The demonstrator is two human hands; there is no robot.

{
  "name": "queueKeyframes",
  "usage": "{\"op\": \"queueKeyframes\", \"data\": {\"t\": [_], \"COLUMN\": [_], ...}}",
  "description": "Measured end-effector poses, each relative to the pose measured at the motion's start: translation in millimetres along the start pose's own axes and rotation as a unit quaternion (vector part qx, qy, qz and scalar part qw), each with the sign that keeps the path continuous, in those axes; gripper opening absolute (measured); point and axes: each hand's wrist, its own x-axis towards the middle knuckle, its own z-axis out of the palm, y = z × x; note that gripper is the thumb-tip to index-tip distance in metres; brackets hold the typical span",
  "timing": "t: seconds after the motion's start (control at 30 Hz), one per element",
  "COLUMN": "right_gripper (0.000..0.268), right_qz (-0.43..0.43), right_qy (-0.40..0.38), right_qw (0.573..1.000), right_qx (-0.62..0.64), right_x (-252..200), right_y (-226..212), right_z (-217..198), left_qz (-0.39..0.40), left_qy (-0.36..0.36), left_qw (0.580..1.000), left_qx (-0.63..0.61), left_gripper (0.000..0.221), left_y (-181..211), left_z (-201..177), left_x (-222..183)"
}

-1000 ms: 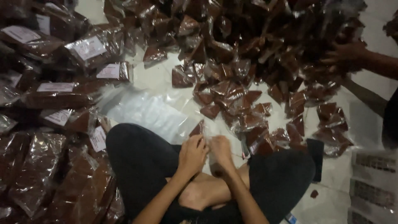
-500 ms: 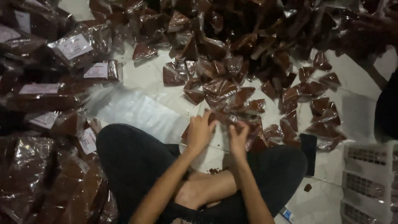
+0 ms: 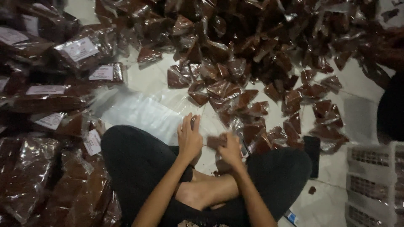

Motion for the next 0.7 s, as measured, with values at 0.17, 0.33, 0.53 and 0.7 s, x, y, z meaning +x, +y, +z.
{"op": "queueKeyframes", "data": {"t": [0.17, 0.33, 0.53, 0.7], "right_gripper": [0.064, 0.077, 0.067, 0.039], "right_qz": [0.036, 0.007, -0.214, -0.178], "right_qy": [-0.076, -0.063, 0.005, 0.023], "right_qw": [0.946, 0.874, 0.974, 0.980], "right_qx": [0.314, 0.482, 0.070, 0.090], "right_x": [-11.0, -14.2, -18.4, -31.2], "right_y": [-9.4, -35.6, -75.3, -124.5], "right_z": [2.4, -15.3, -31.9, -34.6], "left_qz": [-0.036, 0.018, 0.028, 0.050], "left_qy": [-0.134, -0.196, -0.184, -0.010], "left_qw": [0.986, 0.980, 0.983, 0.996], "left_qx": [-0.097, -0.037, 0.013, 0.078], "left_gripper": [0.078, 0.093, 0.085, 0.055], "left_y": [2.8, -5.5, 9.9, 3.2], "left_z": [-20.2, -15.9, -5.0, -11.6], "left_x": [-3.9, -9.7, -15.8, -17.0]}}
